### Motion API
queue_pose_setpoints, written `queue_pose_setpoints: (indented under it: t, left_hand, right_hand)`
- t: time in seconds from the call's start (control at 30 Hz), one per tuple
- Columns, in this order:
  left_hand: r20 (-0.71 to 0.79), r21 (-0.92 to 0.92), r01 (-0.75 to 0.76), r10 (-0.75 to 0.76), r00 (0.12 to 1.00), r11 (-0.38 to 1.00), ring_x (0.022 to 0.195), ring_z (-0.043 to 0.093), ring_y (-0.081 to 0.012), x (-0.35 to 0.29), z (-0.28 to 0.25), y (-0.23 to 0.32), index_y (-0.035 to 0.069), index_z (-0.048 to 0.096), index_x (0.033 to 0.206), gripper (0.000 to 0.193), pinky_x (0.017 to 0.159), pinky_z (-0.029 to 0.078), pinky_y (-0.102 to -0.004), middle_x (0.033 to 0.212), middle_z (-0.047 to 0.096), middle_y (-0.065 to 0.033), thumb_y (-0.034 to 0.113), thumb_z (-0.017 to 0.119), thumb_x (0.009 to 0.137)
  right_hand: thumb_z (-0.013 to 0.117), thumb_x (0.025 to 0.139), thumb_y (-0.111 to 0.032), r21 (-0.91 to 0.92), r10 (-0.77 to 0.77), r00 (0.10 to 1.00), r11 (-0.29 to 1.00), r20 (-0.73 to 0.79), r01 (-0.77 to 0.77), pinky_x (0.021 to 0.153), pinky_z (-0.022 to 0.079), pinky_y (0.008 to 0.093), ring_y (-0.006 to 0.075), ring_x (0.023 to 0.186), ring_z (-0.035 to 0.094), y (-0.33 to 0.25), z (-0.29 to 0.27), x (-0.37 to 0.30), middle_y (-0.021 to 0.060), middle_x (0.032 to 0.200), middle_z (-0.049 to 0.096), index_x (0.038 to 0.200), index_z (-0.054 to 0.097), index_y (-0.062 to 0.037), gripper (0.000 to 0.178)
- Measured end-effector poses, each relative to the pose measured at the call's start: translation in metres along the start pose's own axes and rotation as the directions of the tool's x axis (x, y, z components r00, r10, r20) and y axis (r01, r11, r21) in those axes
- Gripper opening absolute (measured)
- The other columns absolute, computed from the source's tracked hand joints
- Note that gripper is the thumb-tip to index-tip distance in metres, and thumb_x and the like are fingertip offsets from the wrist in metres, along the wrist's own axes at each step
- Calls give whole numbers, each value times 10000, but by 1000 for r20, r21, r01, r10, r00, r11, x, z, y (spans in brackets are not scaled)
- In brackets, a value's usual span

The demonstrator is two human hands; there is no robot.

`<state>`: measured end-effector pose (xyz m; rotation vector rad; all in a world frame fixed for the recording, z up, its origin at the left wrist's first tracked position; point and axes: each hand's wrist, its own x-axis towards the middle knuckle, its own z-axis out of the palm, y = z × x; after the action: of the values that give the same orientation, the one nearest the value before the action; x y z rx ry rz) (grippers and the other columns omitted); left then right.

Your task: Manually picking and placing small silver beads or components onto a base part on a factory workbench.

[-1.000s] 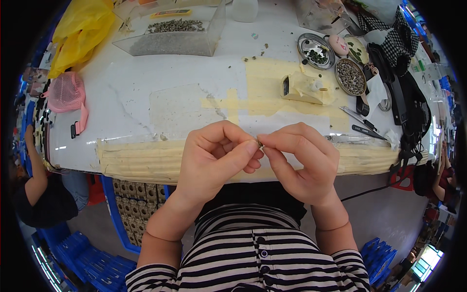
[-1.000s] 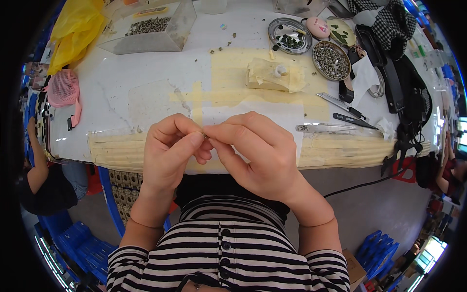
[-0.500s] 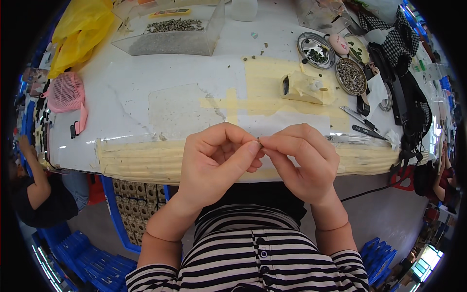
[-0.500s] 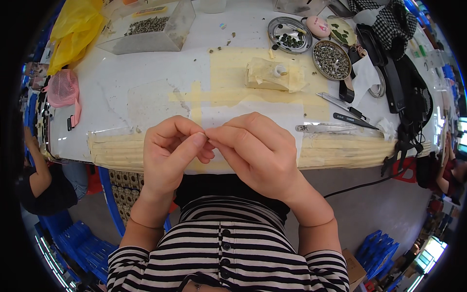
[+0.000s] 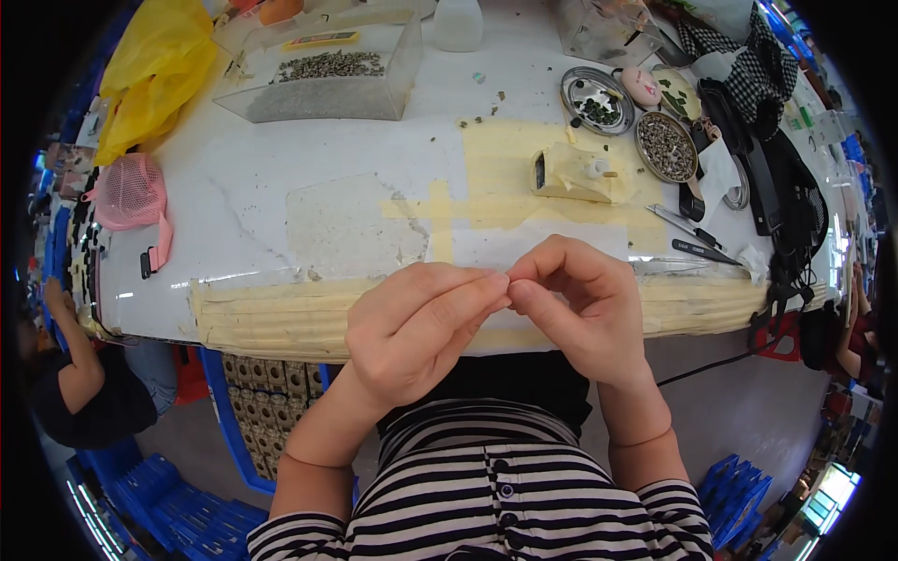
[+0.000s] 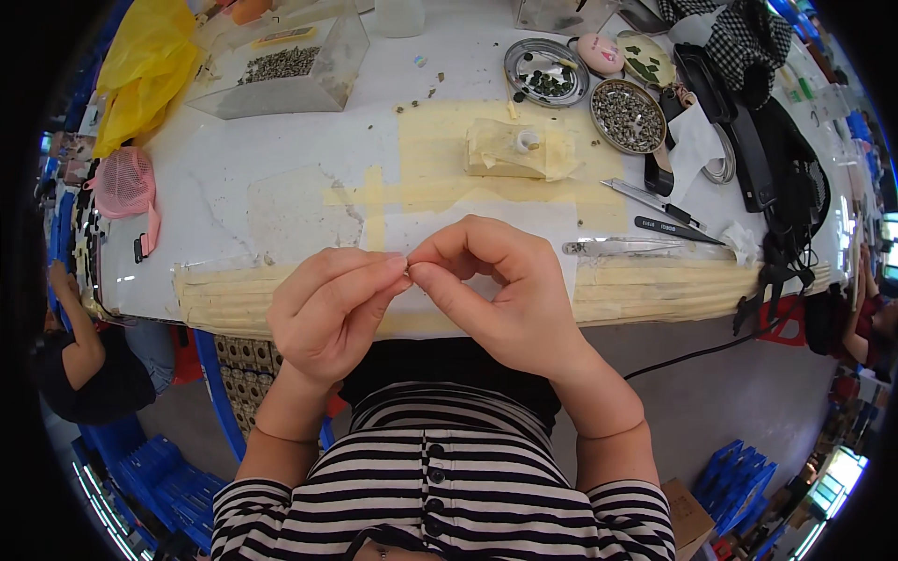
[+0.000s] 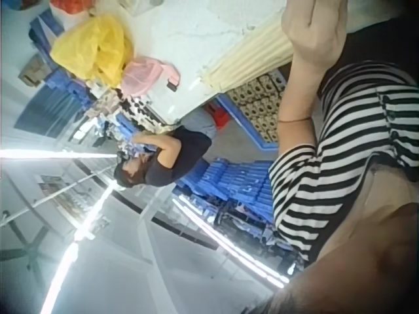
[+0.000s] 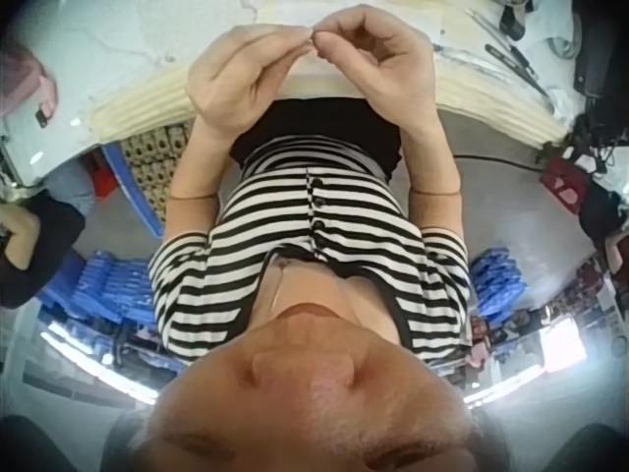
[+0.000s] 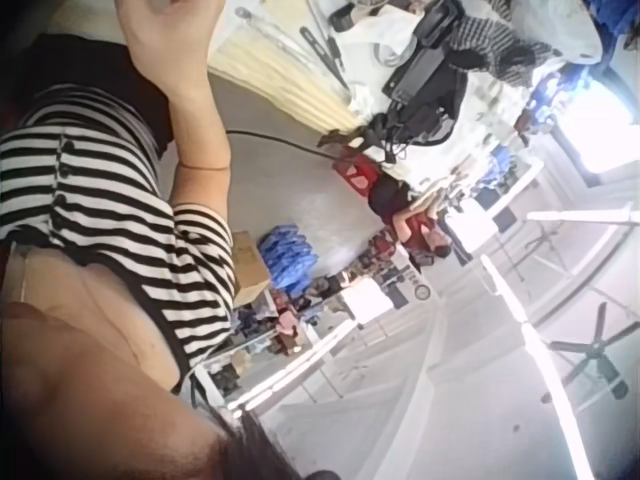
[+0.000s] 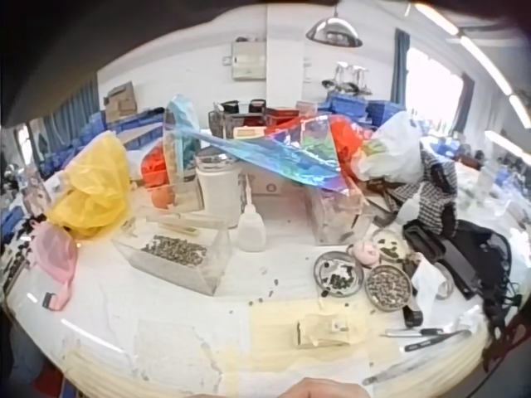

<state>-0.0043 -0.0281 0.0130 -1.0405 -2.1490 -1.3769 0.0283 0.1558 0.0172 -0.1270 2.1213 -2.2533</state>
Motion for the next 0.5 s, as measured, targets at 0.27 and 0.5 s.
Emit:
queue_pose_setpoints:
  t: [0.27, 0.5]
  left_hand:
    - [40, -228, 202, -199, 979, 953, 755, 651, -192, -3, -3, 1, 3, 696, 938, 147, 658, 505, -270, 868, 698, -114, -44, 731, 803]
    - [-111, -30, 61, -64, 992, 998, 736, 676, -220, -7, 7, 4, -18, 685, 998, 189, 629, 546, -291, 859, 694, -125, -35, 733, 815]
  right_hand:
    - [697, 913, -89, 338, 226, 960, 902, 162, -269, 696, 494, 207, 68, 772, 614, -6, -4, 0, 19, 845, 665, 984, 668, 17, 131]
    - [694, 919, -107, 405, 226, 965, 876, 137, -262, 698, 500, 209, 69, 759, 614, -4, 4, -2, 16, 836, 663, 987, 666, 7, 137]
